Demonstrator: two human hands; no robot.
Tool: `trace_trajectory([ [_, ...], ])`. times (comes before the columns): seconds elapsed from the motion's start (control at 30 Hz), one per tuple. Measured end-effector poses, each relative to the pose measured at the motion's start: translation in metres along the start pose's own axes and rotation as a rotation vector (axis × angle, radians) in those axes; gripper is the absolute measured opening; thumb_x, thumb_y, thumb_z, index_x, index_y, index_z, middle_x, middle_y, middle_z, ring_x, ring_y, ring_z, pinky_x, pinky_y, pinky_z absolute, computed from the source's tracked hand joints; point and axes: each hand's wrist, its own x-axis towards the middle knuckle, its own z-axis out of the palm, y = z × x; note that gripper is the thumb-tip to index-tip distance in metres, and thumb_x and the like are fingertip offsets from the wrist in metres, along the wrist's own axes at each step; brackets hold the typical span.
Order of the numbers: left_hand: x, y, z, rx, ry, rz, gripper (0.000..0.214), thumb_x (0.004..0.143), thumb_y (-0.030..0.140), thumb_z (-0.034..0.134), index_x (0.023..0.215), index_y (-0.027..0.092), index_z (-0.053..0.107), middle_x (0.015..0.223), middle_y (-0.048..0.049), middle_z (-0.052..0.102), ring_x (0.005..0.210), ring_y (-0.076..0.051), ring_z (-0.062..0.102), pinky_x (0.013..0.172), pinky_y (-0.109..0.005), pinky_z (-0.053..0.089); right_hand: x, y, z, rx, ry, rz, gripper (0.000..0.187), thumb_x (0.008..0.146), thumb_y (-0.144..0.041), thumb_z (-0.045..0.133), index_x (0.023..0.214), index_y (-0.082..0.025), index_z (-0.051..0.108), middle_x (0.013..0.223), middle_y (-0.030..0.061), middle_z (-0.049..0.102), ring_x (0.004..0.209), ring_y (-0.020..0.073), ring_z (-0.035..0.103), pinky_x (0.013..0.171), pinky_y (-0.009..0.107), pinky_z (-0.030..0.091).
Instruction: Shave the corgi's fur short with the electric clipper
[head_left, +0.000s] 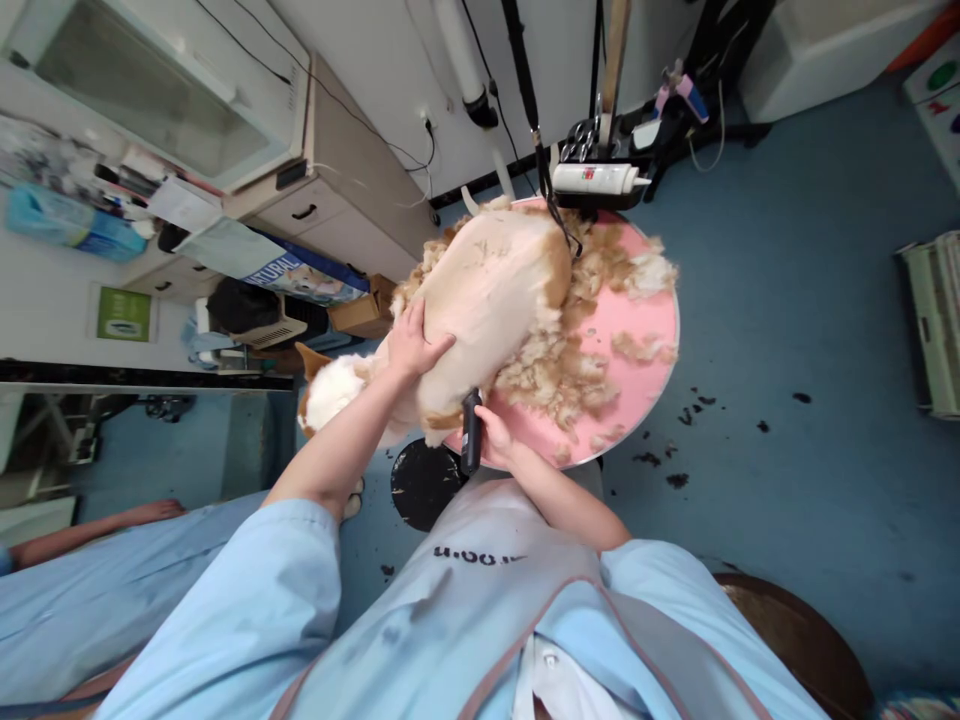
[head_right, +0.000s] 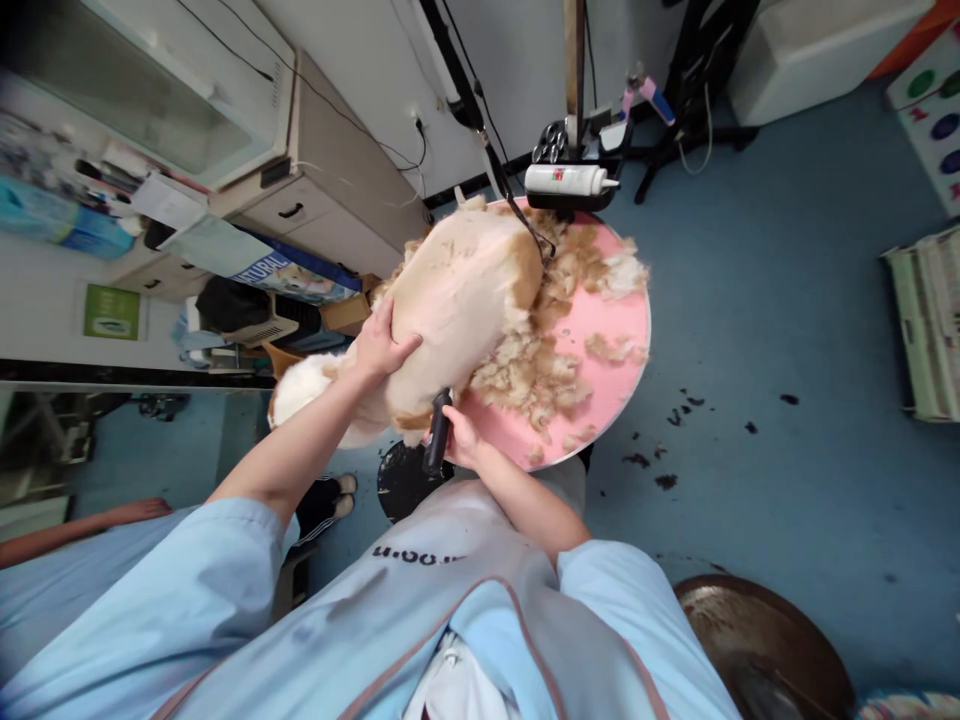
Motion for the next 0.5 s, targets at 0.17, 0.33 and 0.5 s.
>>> trace_trajectory([
  [0.17,0.002,-0.003,0.003,-0.003,0.001,-0.002,0.104,0.072,0.071,0.065,0.156,0.018,0.032,0.155,-0.0154,0.044,0.142,-0.041,0.040,0.118,-0.054,0.032,0.003,0.006,0.019,-0.096,-0.095,0.080,0.035,0.099,-0.043,0.044,0.096,-0.014,0.064,0.058,0.0026,0.063,0.047,0.0155,0.057,0.044,0.024,0.044],
  [0.33,0.000,-0.005,0.006,0.011,0.007,0.008,0.104,0.072,0.071,0.066,0.156,0.018,0.033,0.155,-0.0157,0.044,0.143,-0.041,0.039,0.117,-0.056,0.032,0.013,-0.003,0.012,0.039,0.020,0.039,0.035,0.100,-0.040,0.041,0.093,-0.014,0.063,0.058,0.0036,0.064,0.048,0.0154,0.057,0.045,0.024,0.045],
  [0.5,0.002,-0.007,0.006,0.014,0.011,0.009,0.100,0.073,0.068,0.067,0.154,0.017,0.036,0.153,-0.0165,0.045,0.141,-0.040,0.042,0.117,-0.054,0.034,0.008,-0.010,-0.004,0.114,0.114,0.024,0.037,0.101,-0.040,0.037,0.088,-0.015,0.062,0.058,0.0039,0.064,0.048,0.0153,0.058,0.046,0.024,0.045],
])
